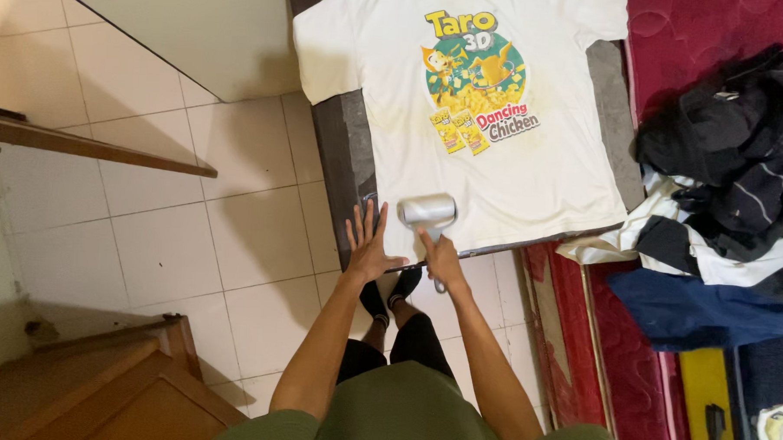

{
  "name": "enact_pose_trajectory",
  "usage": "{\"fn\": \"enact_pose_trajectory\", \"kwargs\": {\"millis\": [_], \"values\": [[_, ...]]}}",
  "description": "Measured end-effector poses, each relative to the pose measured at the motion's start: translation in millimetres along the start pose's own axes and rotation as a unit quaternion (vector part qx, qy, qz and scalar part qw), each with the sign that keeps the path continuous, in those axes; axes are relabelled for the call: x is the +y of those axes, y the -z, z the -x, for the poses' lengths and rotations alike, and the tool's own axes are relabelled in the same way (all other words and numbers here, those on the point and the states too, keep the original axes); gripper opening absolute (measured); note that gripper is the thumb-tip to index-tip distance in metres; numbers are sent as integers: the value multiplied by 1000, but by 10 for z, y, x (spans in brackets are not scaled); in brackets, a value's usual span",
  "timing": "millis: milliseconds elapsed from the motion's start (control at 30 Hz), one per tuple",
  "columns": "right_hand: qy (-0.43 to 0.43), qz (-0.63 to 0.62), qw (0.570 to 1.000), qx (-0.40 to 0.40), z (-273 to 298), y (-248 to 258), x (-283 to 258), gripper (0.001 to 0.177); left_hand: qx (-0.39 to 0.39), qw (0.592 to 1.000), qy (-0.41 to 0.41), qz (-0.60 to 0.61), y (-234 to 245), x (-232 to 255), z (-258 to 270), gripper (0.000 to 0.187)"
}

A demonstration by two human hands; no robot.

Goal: The person uses a lint roller to clean the surface of a white t-shirt laid out on a table and then folds it by bringing the sleeves and bottom edges inward.

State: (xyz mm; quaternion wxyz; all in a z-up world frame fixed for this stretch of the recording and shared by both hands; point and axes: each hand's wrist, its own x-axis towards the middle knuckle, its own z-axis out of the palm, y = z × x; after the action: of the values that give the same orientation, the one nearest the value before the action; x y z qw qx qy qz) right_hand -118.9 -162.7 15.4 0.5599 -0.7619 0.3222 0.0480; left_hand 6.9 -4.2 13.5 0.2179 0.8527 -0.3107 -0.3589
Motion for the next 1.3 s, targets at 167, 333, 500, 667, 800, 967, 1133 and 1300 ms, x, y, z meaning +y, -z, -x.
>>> {"fn": "enact_pose_trajectory", "kwargs": {"millis": [167, 333, 500, 667, 800, 967, 1133, 1300], "values": [[-114, -70, 990, 46, -205, -8, -222, 60, -9, 1000, -1, -16, -13, -10, -11, 150], [-140, -61, 986, 63, 20, 4, -292, 67, 5, 1000, -6, -16, -62, -39, -18, 150], [-146, -69, 985, 61, 415, -60, -276, 67, 5, 1000, -8, -18, -27, -45, -19, 151], [-180, -67, 980, 57, 570, -81, -228, 71, 5, 1000, -4, -14, 17, 15, 12, 150], [-186, -46, 979, 64, 472, -86, -198, 72, 6, 1000, -6, -13, 57, 36, 29, 150], [-181, -59, 981, 36, 145, -48, -164, 75, 10, 1000, -7, 10, 56, 37, 61, 148], [13, 54, 998, 33, -280, -20, -59, 61, 26, 999, -19, 28, 31, 39, 46, 138], [-157, -63, 984, 54, -639, 51, -336, 68, 180, 983, -42, -2, -25, 153, 32, 82]]}}
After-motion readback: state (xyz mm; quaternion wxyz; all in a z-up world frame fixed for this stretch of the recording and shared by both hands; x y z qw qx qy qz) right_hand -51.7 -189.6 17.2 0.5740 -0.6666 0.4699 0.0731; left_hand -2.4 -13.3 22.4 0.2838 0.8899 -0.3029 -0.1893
